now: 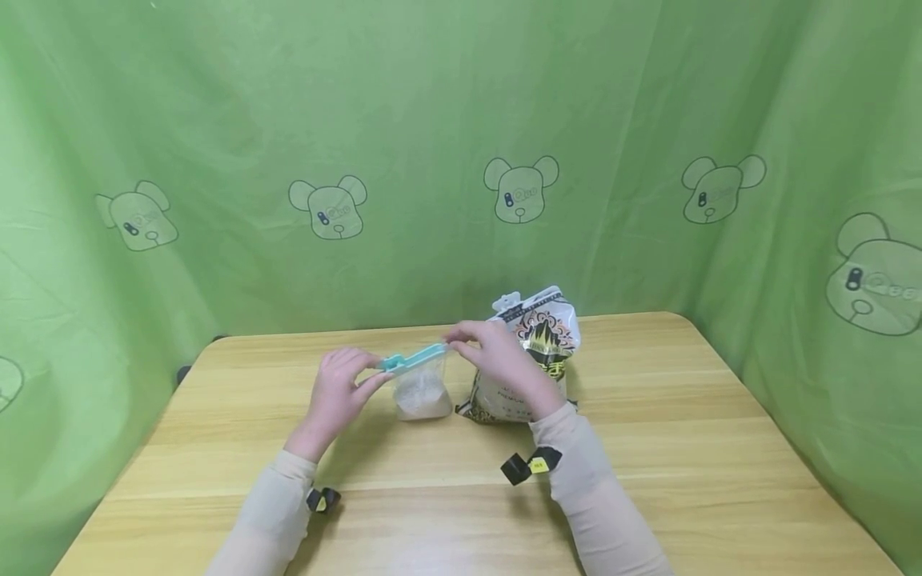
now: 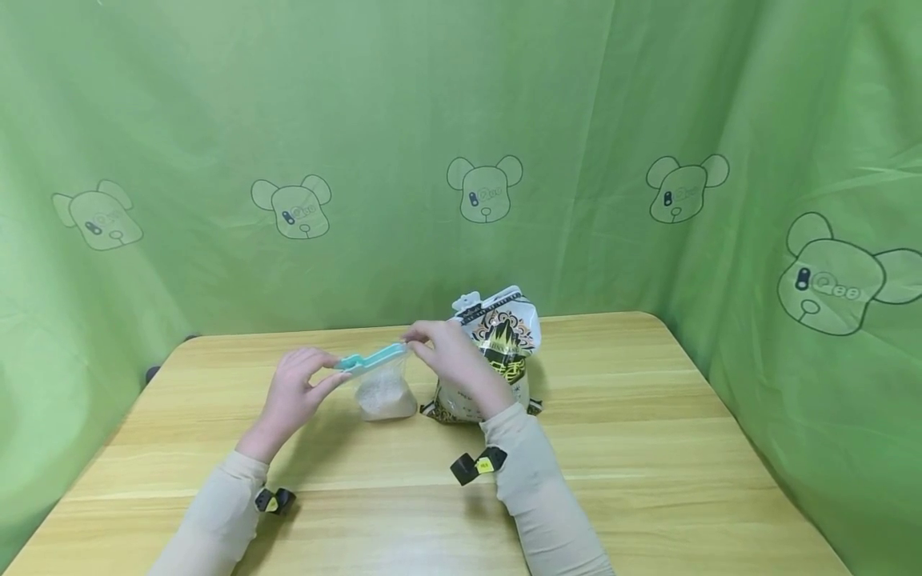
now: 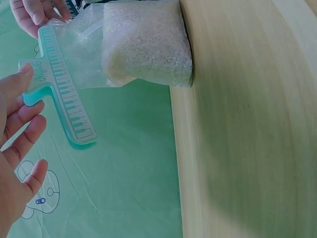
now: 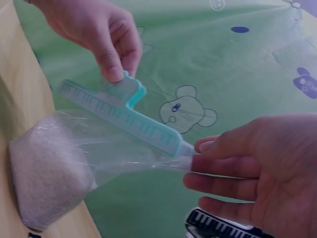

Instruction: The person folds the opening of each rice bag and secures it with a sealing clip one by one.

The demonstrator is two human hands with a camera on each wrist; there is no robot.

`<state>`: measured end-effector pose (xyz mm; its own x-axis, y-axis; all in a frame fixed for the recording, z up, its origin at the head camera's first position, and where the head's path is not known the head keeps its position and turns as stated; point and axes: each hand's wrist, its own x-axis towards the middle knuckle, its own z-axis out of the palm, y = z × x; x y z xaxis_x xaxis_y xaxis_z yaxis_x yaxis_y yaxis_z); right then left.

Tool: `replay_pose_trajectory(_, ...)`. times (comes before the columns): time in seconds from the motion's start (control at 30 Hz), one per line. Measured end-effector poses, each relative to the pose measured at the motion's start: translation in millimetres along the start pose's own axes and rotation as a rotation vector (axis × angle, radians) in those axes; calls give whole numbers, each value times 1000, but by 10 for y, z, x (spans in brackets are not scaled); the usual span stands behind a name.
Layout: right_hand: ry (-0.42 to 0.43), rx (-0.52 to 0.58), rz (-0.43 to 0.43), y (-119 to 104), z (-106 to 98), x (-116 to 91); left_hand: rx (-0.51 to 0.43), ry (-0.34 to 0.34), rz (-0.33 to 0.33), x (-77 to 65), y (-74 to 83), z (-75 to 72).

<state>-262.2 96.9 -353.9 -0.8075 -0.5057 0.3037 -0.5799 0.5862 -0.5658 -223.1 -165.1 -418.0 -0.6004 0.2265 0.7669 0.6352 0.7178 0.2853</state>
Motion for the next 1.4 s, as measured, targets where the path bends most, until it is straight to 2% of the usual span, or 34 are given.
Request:
replay_pose_trajectory(0.17,56,55,31,8,-60,-60,-9,-13,-14,-11,-10,15)
replay_pose_trajectory(0.4,126,104,23,30,-50,-219,-9,-18,-29,-20,-18,23)
replay_pose_trajectory(0.67,23,162,42,63,-5,-420,-20,-28,-35,-19,-10,20)
replay_pose_trajectory(0.87,-70,232,83,105,82,-456,-18,-26,-34,-17,-10,11)
replay_pose_trajectory(1.0,-108,223,86,93,122,-462,-16,-18,-21,-17,-15,8)
replay_pose_trajectory(1.4,-132,163,66,82,125,-468,-9,-3,-20,0,12,16)
